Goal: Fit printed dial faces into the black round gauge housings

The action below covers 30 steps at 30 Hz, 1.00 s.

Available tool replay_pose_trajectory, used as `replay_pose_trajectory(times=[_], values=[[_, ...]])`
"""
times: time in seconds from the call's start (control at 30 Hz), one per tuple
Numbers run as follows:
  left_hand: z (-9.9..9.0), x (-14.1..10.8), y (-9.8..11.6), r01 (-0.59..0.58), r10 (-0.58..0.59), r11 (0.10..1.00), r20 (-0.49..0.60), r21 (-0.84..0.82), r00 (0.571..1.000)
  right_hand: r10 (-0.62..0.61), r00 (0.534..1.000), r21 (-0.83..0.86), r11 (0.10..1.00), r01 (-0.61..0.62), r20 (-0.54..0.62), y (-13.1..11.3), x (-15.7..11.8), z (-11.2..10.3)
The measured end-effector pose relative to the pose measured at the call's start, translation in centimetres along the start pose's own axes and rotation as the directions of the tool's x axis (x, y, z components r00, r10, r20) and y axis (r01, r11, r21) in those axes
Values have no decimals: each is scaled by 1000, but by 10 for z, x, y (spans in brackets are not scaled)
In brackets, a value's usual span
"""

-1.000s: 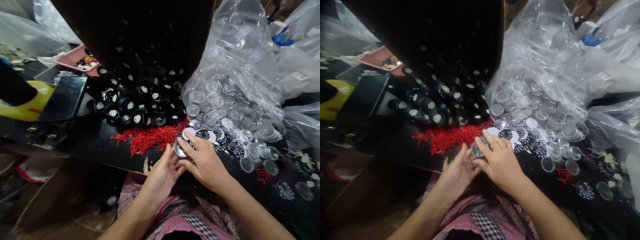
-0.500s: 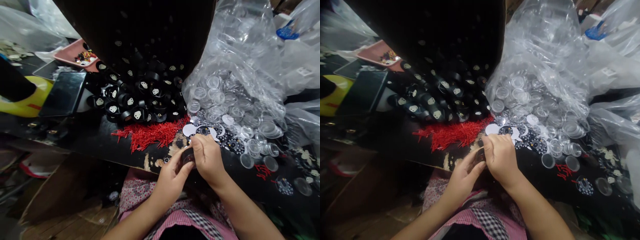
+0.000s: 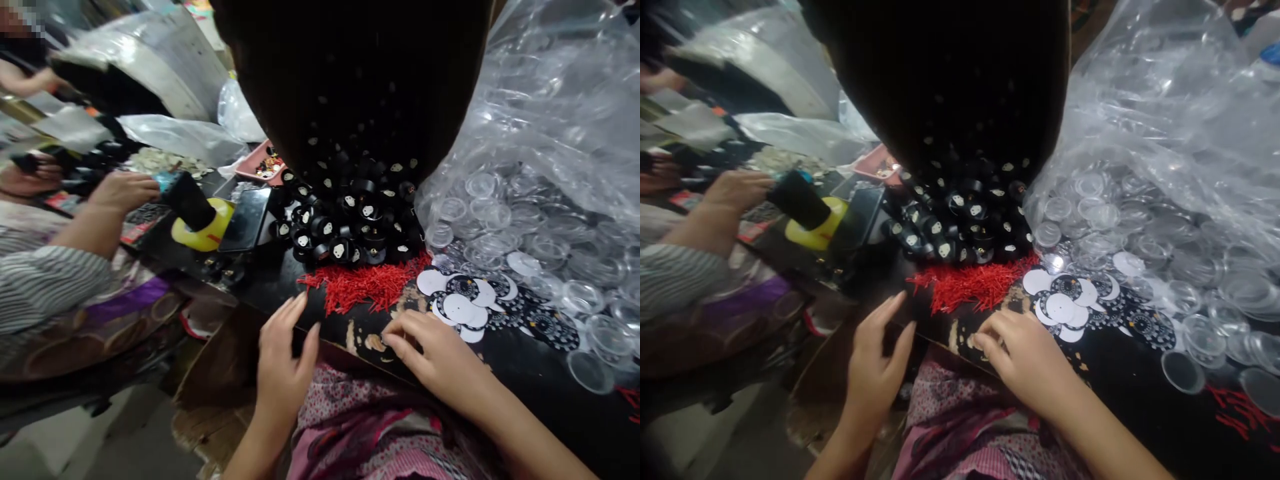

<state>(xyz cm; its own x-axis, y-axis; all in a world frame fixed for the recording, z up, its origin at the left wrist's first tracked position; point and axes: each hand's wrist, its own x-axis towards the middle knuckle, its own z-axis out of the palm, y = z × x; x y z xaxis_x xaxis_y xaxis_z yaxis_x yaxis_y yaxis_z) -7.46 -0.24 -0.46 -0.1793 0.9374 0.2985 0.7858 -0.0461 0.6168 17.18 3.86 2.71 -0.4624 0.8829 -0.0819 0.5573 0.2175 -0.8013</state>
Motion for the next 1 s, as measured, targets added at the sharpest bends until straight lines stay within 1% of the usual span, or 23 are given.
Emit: replay_pose_trajectory(times=[0.03,0.07,0.1,0.2,0.27,0.33,0.4,0.43,0.47,0.5,0.53,0.57,0.6,0.63,0.67,0.7,0.73,0.77,0.8,0.83,0.87,0.93,1.0], values=[[11,20,5,-90,90,996,24,13,996,-5,1000,-11,1000,6,19,-2,0,1],[22,41,9,-207,208,977,-16,51,978,5,1000,-24,1000,-4,23,-3,-2,1],[33,61,12,-271,273,956,-4,111,962,25,1000,-34,999,-25,19,-3,-4,-1],[57,105,8,-346,345,919,35,187,938,82,997,-23,996,-82,14,3,-12,-5],[60,117,3,-370,369,911,37,185,929,96,995,5,995,-96,29,8,-15,-5],[54,114,2,-389,395,907,-8,159,919,112,993,48,992,-113,26,11,-14,-5],[45,98,9,-441,445,895,-57,69,894,150,989,140,979,-147,-7,10,-11,-4],[41,86,15,-484,482,875,-51,-13,874,169,985,201,966,-161,-25,9,-9,-4],[39,71,22,-525,528,843,-10,-115,849,182,983,262,951,-166,-38,8,-7,-5],[38,56,29,-543,571,806,67,-234,818,187,981,314,935,-165,-42,6,-6,-5],[38,41,36,-500,570,792,131,-350,811,184,982,355,921,-159,-37,5,-6,-5],[39,26,42,-381,501,806,178,-453,847,179,984,387,909,-154,-27,4,-6,-5],[42,14,47,-182,359,817,236,-547,903,177,984,411,899,-154,-17,3,-7,-5],[45,3,51,60,181,781,318,-622,931,182,983,423,892,-161,-9,3,-9,-5],[48,-5,54,309,1,679,422,-666,907,189,982,419,892,-172,0,4,-11,-5],[51,-11,57,517,-133,524,534,-677,835,192,981,398,899,-181,14,6,-14,-7],[54,-15,60,660,-208,352,632,-664,747,186,982,358,915,-184,29,8,-17,-9],[56,-18,63,746,-235,195,708,-637,666,179,983,295,939,-179,28,12,-20,-13],[57,-19,65,791,-245,65,759,-608,603,175,985,200,965,-171,1,17,-23,-17],[57,-20,68,811,-248,-37,791,-584,559,177,983,74,982,-173,-56,24,-25,-23],[58,-20,70,816,-245,-111,811,-568,531,185,973,-70,978,-196,-138,31,-26,-29],[58,-19,74,809,-230,-190,826,-557,515,184,936,-327,902,-282,-300,46,-28,-38],[58,-18,79,788,-227,-210,813,-579,536,168,916,-440,836,-328,-365,58,-28,-43]])
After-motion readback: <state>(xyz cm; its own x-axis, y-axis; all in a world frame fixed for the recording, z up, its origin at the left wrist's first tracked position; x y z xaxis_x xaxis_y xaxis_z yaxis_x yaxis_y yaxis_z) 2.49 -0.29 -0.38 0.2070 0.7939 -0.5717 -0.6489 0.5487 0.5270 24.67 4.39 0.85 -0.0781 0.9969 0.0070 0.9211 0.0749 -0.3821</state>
